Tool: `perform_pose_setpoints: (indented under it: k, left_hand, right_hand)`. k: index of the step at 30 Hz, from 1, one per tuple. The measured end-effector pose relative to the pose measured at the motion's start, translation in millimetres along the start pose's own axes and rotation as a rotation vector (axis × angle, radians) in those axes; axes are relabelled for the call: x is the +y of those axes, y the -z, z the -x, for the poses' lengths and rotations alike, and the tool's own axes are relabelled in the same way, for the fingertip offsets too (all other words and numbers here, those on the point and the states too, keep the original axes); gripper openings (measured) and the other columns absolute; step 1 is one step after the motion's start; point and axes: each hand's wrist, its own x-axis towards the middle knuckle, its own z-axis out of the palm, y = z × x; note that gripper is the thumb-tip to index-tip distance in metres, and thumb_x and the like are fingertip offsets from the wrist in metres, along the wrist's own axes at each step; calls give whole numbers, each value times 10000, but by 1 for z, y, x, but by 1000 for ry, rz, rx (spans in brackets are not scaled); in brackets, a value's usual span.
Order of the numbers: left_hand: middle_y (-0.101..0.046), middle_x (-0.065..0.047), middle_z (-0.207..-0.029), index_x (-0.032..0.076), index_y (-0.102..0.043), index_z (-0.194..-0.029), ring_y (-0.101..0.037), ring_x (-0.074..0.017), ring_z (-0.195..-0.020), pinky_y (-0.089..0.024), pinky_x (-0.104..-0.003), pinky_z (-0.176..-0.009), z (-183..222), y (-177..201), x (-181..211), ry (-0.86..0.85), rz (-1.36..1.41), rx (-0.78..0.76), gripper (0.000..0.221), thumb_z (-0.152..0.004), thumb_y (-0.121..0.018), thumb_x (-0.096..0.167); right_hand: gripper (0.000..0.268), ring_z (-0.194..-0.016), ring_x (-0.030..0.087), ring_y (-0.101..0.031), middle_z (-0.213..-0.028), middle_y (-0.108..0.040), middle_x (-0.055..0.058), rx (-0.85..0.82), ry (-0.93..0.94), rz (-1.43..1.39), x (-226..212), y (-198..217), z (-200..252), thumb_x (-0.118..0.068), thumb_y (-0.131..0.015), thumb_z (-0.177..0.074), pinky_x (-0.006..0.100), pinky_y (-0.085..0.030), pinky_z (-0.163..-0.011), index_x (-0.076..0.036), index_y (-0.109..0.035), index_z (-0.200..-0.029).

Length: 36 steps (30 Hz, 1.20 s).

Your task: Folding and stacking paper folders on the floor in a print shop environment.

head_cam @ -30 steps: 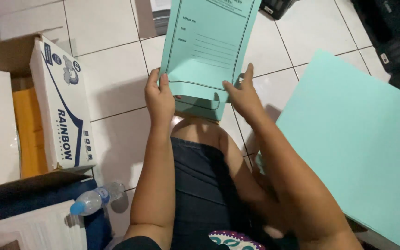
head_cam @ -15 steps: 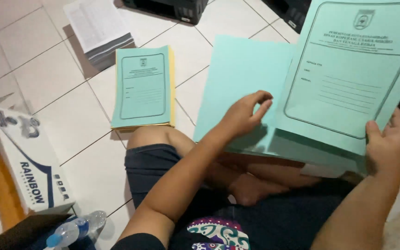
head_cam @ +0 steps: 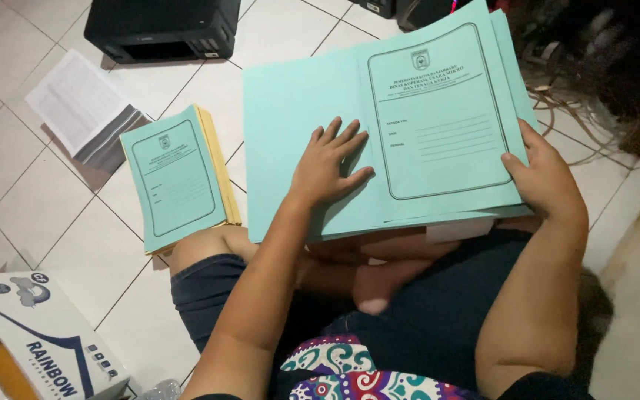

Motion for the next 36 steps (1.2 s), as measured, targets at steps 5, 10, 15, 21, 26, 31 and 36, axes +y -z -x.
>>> perform_pose_setpoints:
  k: [5,10,15,21,26,31,36]
  left_hand:
    - [-495,4,-1562,197,-608,-1430,-284,-296,-1522,-192,-512,-1248,-3,-4,-1,14,-16,-51,810,-774,-714,659]
    - [-497,-8,-1561,202,-614,-1423,-290,-279,-1518,-193,-506,-1244,-3,-3,0,33,-30,-52,852,-734,-746,685]
    - [-483,16,-1570,220,-603,-1434,-272,-261,-1523,-183,-492,-1250,-4,-6,-2,33,-40,-56,896,-704,-772,711]
    - [-496,20,-1558,231,-618,-1415,-288,-248,-1517,-178,-491,-1256,-4,-4,0,43,-25,-44,942,-649,-805,746]
    - [-498,23,-1555,227,-619,-1416,-296,-246,-1514,-181,-481,-1259,-4,-4,0,41,-22,-32,946,-645,-814,740]
    - [-507,11,-1551,238,-629,-1408,-313,-248,-1508,-194,-480,-1254,-3,-4,1,44,-14,-12,927,-639,-831,715]
    - [-475,1,-1572,230,-622,-1414,-289,-252,-1514,-178,-479,-1254,-4,-2,2,43,-25,-42,957,-630,-823,741]
  right_hand:
    - [722,-1365,327,-503,-1517,-473,275,-30,2,67,16,2,-4,110,-499,-919,400,-420,-1030,-1,-283,-1599]
    - [724,-1324,346,-542,-1484,-485,317,-19,-10,88,13,0,-2,97,-499,-928,411,-454,-984,-2,-273,-1608]
    - [716,-1425,351,-442,-1535,-412,328,-32,8,95,17,-2,-3,99,-489,-934,406,-380,-1077,16,-245,-1602]
    - [739,-1451,325,-402,-1566,-402,263,-48,-72,233,1,0,1,60,-519,-938,436,-339,-1118,-30,-240,-1617]
    - [707,-1440,342,-407,-1556,-411,275,-23,-49,233,4,0,3,50,-538,-941,423,-344,-1112,10,-280,-1598]
    - [613,-1300,387,-552,-1428,-527,339,84,-13,219,25,-4,-1,-8,-606,-946,419,-447,-1010,74,-432,-1527]
    - [512,-875,225,-611,-1113,-679,157,180,-28,251,24,-2,-1,29,-583,-945,352,-487,-798,16,-603,-1456]
